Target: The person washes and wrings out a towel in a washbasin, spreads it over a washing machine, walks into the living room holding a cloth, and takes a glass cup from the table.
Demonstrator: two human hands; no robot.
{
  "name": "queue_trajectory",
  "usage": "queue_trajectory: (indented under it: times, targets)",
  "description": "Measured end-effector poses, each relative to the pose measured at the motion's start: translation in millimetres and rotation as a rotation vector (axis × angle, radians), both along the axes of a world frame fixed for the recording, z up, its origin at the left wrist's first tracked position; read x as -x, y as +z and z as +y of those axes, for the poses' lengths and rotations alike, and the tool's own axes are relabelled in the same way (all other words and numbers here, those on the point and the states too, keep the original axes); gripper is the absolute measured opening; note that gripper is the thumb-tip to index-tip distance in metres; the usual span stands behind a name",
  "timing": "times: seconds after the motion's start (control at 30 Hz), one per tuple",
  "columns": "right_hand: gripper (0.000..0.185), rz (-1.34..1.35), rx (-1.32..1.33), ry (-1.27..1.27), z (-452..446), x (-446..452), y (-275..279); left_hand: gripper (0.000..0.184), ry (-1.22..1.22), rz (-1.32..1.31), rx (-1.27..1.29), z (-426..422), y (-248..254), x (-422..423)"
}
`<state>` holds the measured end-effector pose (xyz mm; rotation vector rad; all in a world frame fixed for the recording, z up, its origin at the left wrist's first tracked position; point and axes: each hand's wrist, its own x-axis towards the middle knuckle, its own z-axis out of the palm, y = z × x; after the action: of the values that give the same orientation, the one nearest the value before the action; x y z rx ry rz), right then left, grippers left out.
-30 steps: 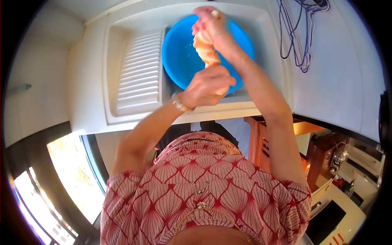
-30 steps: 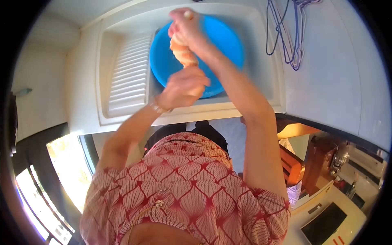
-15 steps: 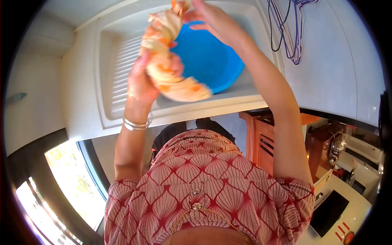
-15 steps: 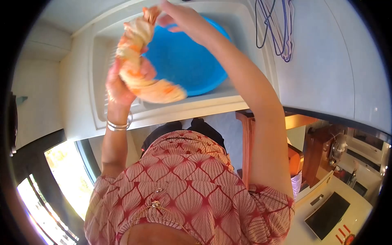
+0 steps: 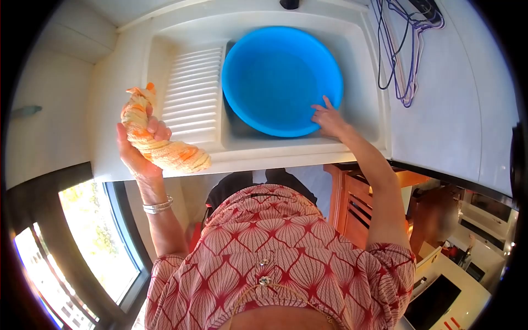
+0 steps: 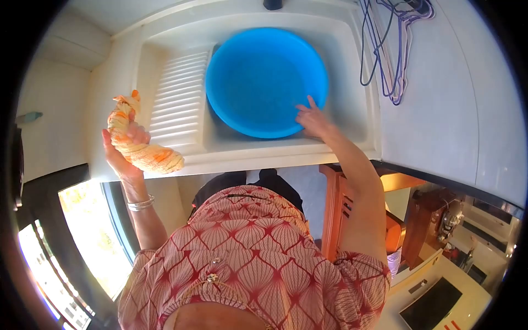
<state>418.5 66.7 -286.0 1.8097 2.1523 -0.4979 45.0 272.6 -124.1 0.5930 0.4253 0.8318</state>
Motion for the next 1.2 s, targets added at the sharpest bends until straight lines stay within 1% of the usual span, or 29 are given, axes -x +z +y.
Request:
queue_trajectory:
  times: [0.03, 0.1, 0.13, 0.2, 0.23, 0.3, 0.33, 0.4, 0.43, 0.5, 0.53, 0.6, 0.63, 0.7, 0.73, 0.8, 0.83, 0.87, 0.9, 0.93, 0.97, 1.0, 1.07, 1.13, 1.17, 1.2]
  targets:
    - [0.025, -0.005, -0.003, 0.007, 1, 1, 4, 0.058, 0.007, -0.005, -0.003, 0, -2, 3]
    - [0.023, 0.146, -0.311, -0.012, 2, 7, 23, 0.058, 0.032, -0.005, 0.042, 0, -4, 7]
    - [0.023, 0.147, -0.305, -0.013, 5, 11, 36, 0.058, 0.031, -0.003, 0.047, 0, -6, 9]
    - [0.025, 0.345, -0.283, -0.273, 21, 23, 72, 0.057, 0.029, 0.0, -0.009, 3, -8, 10]
    - [0.025, 0.344, -0.284, -0.272, 27, 27, 83, 0.057, 0.029, -0.001, -0.011, 4, -8, 10]
    - [0.03, 0.344, -0.394, -0.422, 37, 32, 100, 0.055, 0.084, 0.033, 0.037, 1, -8, 10]
    - [0.03, 0.344, -0.39, -0.419, 42, 30, 111, 0.055, 0.088, 0.034, 0.04, 1, -8, 10]
    - [0.034, 0.842, -0.252, -0.836, 54, 23, 126, 0.053, 0.057, -0.007, 0.056, 3, -10, 11]
    - [0.034, 0.842, -0.249, -0.837, 56, 21, 125, 0.053, 0.057, -0.006, 0.059, 4, -10, 11]
    - [0.038, 1.15, -0.312, -1.035, 59, 20, 124, 0.052, 0.072, -0.022, 0.063, 5, -12, 15]
    - [0.038, 1.149, -0.31, -1.035, 60, 18, 127, 0.052, 0.073, -0.023, 0.064, 6, -13, 17]
    - [0.044, 1.523, -0.302, -1.204, 59, 13, 133, 0.053, 0.05, -0.053, 0.071, 8, -15, 19]
    - [0.044, 1.521, -0.304, -1.212, 55, 8, 132, 0.053, 0.045, -0.053, 0.076, 8, -15, 20]
    - [0.049, 1.774, -0.367, -1.358, 51, 0, 128, 0.055, 0.065, -0.068, 0.072, 10, -15, 26]
    - [0.049, 1.769, -0.377, -1.365, 48, -2, 126, 0.055, 0.057, -0.072, 0.075, 12, -17, 30]
    - [0.049, 1.988, -0.406, -1.404, 41, -4, 122, 0.056, 0.02, -0.163, 0.09, 20, -22, 39]
    - [0.049, 1.986, -0.421, -1.426, 32, -13, 115, 0.056, 0.0, -0.158, 0.1, 17, -26, 31]
    - [0.047, 2.033, -0.434, -1.391, 30, -11, 114, 0.057, 0.015, -0.161, 0.098, 17, -27, 31]
    - [0.044, 2.076, -0.456, -1.352, 29, -4, 118, 0.058, 0.025, -0.169, 0.096, 19, -29, 31]
    - [0.044, 2.063, -0.503, -1.359, 29, 10, 130, 0.058, -0.028, -0.219, 0.065, 25, -30, 38]
    - [0.042, 1.884, -0.499, -1.309, 33, 30, 152, 0.058, 0.002, -0.192, 0.104, 29, -32, 40]
    - [0.041, 1.701, -0.516, -1.292, 30, 50, 167, 0.057, -0.041, -0.189, 0.083, 43, -35, 35]
    - [0.038, 1.651, -0.559, -1.302, 26, 81, 180, 0.057, -0.083, -0.178, 0.066, 52, -37, 38]
    - [0.035, 1.598, -0.588, -1.294, 21, 98, 181, 0.053, -0.055, -0.143, 0.094, 57, -38, 36]
    - [0.033, 1.5, -0.642, -1.267, 19, 102, 174, 0.053, -0.071, -0.153, 0.09, 57, -37, 34]
    - [0.03, 1.404, -0.692, -1.233, 18, 103, 171, 0.051, -0.058, -0.101, 0.077, 55, -35, 32]
